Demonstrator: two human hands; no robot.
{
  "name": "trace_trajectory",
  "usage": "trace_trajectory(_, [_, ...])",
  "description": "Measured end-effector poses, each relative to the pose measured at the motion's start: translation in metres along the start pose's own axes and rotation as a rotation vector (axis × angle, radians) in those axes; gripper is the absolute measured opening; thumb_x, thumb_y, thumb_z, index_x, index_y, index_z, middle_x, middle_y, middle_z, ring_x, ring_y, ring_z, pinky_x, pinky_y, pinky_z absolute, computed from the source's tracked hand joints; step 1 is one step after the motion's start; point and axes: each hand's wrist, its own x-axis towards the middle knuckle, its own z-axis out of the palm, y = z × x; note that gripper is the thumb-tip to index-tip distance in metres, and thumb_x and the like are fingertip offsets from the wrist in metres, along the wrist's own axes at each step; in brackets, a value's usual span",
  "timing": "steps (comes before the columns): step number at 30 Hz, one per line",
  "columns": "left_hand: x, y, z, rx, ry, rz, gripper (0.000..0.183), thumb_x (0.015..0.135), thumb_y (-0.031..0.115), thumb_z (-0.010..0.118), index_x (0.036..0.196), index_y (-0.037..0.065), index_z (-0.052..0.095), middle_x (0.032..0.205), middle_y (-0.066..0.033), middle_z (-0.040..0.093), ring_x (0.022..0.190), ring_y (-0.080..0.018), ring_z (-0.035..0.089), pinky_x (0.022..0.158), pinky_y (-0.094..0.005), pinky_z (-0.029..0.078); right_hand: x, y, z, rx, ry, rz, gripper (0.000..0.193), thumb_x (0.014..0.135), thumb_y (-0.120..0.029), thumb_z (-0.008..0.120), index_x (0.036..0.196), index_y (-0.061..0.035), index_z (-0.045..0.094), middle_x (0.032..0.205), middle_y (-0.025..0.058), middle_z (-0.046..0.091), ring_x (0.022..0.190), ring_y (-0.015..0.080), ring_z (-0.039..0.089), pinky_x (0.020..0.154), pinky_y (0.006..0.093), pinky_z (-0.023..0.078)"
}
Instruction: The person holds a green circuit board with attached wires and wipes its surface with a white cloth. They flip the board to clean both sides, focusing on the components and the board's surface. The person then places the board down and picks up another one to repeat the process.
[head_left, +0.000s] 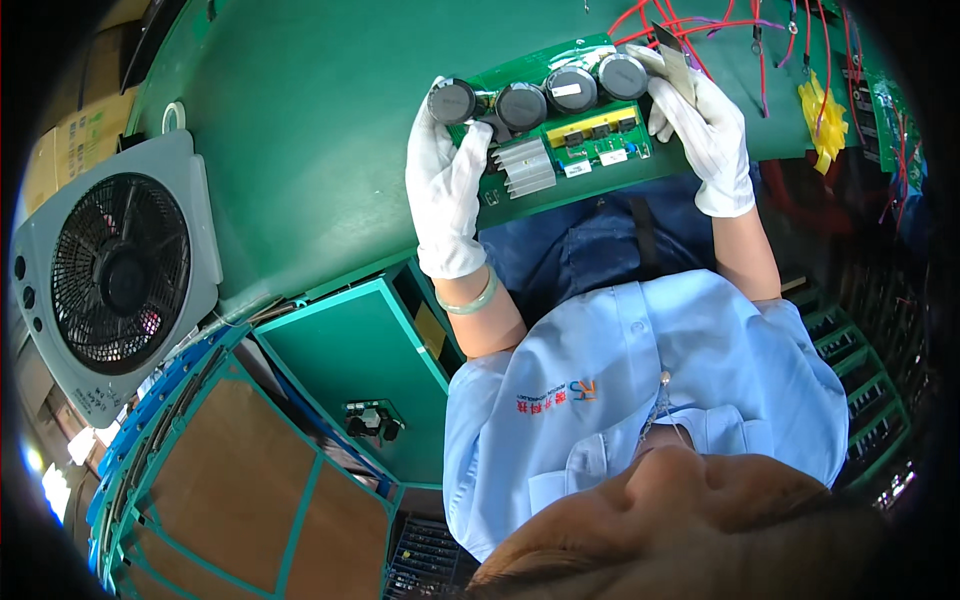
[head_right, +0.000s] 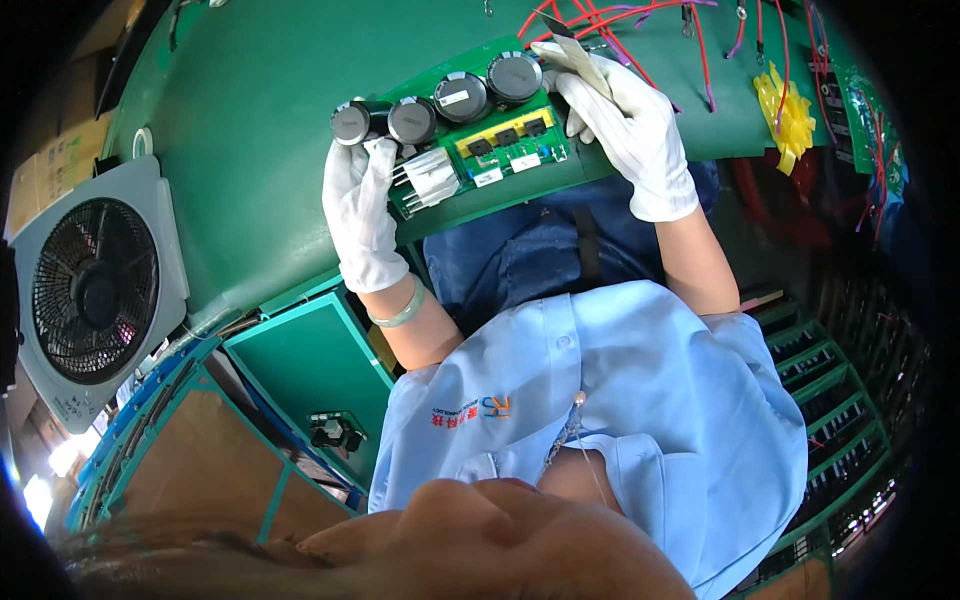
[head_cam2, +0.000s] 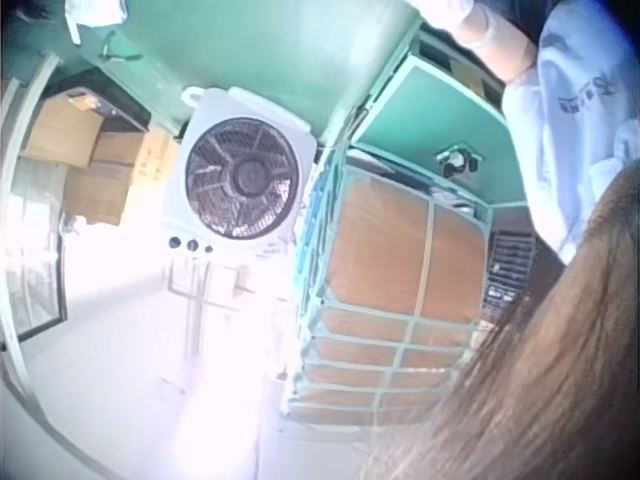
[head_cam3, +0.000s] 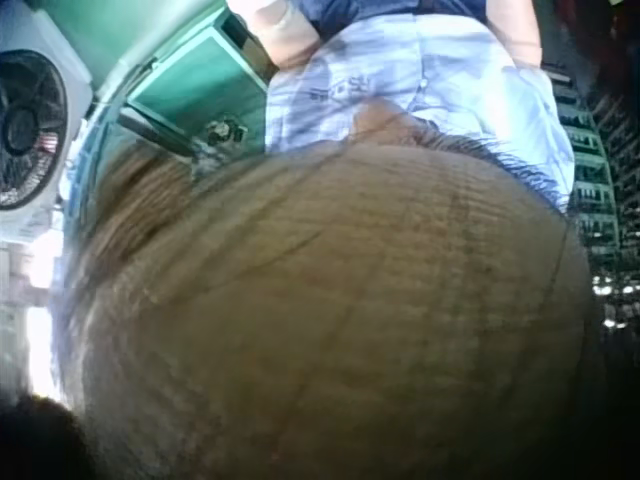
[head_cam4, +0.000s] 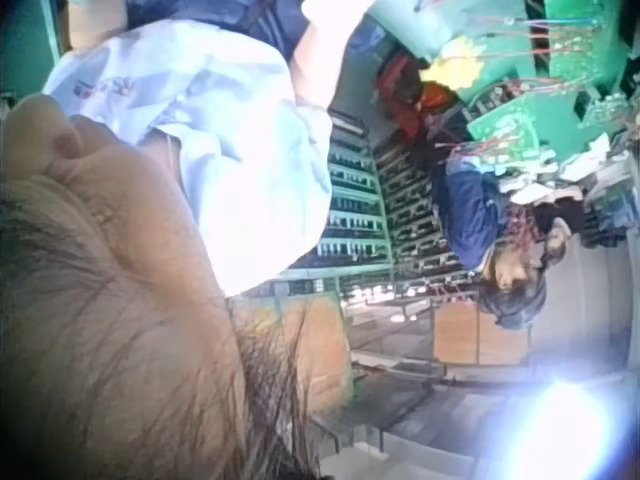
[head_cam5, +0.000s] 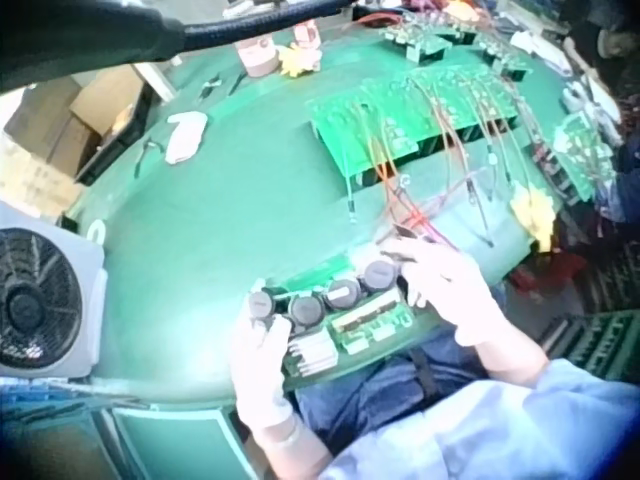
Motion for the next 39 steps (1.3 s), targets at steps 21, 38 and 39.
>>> trace_trajectory(21, [0.004,-0.01,0.001,-0.021,0.125,-0.03,0.064,0.09,0.012,0.068,0.141,-0.011,0.036,0.129,-0.0165,0.054,0.12,-0.0205,0.052,0.103,-0.0315,0.041,-0.002,0.003,0.002,-0.035,0.001,-0.031,0.03,0.097,-0.016,0.062,0.124,-0.0059,0.066,0.085,0.0003,0.066,0.066,0.0043,0.058,0.059,0.02,0.047])
trace_trajectory(38, [-0.001,-0.005,0.007,0.007,0.121,0.108,0.061,0.087,0.004,0.067,0.141,-0.007,0.039,0.133,-0.0184,0.05,0.122,-0.0227,0.051,0.107,-0.0342,0.039,-0.007,-0.007,-0.011,-0.268,0.044,-0.369,0.035,0.098,-0.017,0.058,0.129,-0.0011,0.061,0.096,0.0083,0.069,0.075,0.0152,0.065,0.072,0.0272,0.053])
trace_trajectory(39, [-0.001,-0.007,0.008,-0.008,0.149,0.088,0.06,0.087,0.002,0.067,0.14,-0.007,0.04,0.13,-0.0177,0.052,0.119,-0.0216,0.053,0.105,-0.0334,0.041,-0.013,-0.014,-0.015,-0.274,0.007,-0.357,0.036,0.098,-0.017,0.059,0.13,-0.0005,0.06,0.095,0.0096,0.069,0.076,0.0171,0.066,0.074,0.0283,0.053])
